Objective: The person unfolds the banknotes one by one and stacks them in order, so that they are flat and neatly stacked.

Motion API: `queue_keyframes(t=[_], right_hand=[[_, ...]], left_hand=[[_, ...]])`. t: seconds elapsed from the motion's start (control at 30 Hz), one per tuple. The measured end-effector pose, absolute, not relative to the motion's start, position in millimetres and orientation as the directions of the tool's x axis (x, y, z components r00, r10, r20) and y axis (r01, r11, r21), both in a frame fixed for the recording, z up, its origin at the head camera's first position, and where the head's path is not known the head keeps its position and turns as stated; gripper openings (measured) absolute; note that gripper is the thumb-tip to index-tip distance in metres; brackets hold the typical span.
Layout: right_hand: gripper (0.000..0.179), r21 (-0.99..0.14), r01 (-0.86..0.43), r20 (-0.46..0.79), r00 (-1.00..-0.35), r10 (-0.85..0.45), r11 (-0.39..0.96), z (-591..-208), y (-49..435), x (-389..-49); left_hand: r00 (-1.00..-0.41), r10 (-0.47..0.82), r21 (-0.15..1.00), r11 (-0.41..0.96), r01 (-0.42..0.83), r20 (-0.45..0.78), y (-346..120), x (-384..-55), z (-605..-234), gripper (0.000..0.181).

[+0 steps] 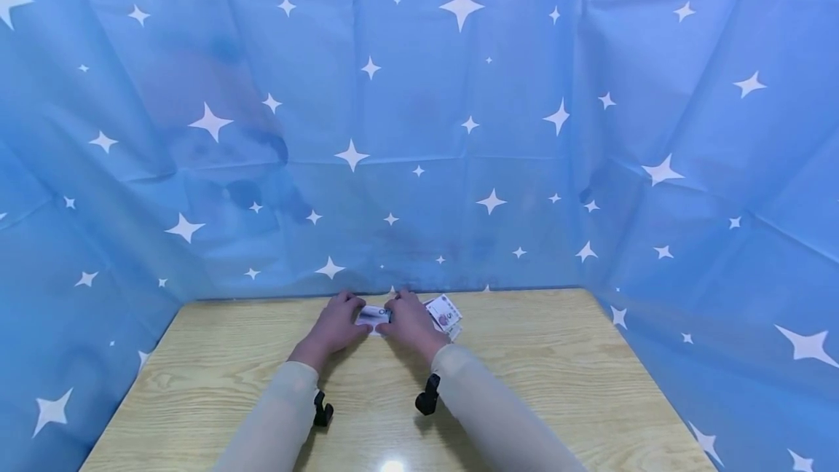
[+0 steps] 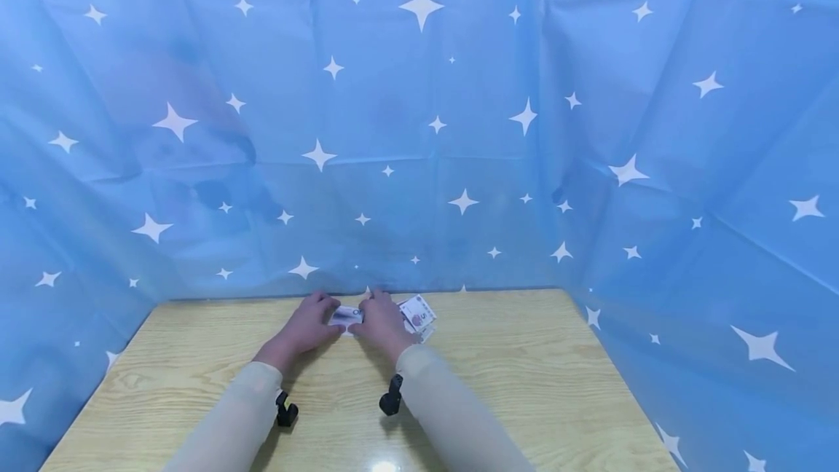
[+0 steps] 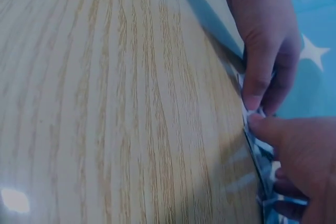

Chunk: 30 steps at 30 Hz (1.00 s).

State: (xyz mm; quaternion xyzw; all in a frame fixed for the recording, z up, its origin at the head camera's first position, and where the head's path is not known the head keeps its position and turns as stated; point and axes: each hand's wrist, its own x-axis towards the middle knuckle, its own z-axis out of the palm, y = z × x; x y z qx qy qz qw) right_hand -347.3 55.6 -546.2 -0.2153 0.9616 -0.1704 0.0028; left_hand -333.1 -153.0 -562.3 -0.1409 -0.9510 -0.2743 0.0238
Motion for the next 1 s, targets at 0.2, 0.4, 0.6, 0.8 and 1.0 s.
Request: queue_keyframes(t=[0.2,0.4,0.6,0.8,1.0], right_hand=[[0.048,-0.353,-0.446,0.108,-0.892,-0.438,0.823,-543,56,-346],[0.042,-0.415,-0.457,0.149,-0.887,-0.437,0.787,-542,55,-346],[0.016,-0.498,-0.437,0.177,-0.897,-0.405,0.749,-542,52,-347],[0.006,-0.643,-0.402,0.181,-0.907,-0.380,0.652,-537,52,-345],[0.007,-0.748,-0.366,0.172,-0.912,-0.372,0.553,-532,57,-342]], left_hand=[[-0.969,0.226,0.552,0.799,0.241,0.097,-152,-335,-560,0.058],[-0.968,0.213,0.632,0.734,0.247,0.131,-151,-337,-562,0.056],[-0.975,0.174,0.707,0.672,0.220,0.138,-150,-334,-562,0.043],[-0.980,0.129,0.779,0.595,0.198,0.150,-152,-330,-562,0.039],[-0.989,0.091,0.860,0.489,0.145,0.115,-151,-324,-558,0.033]])
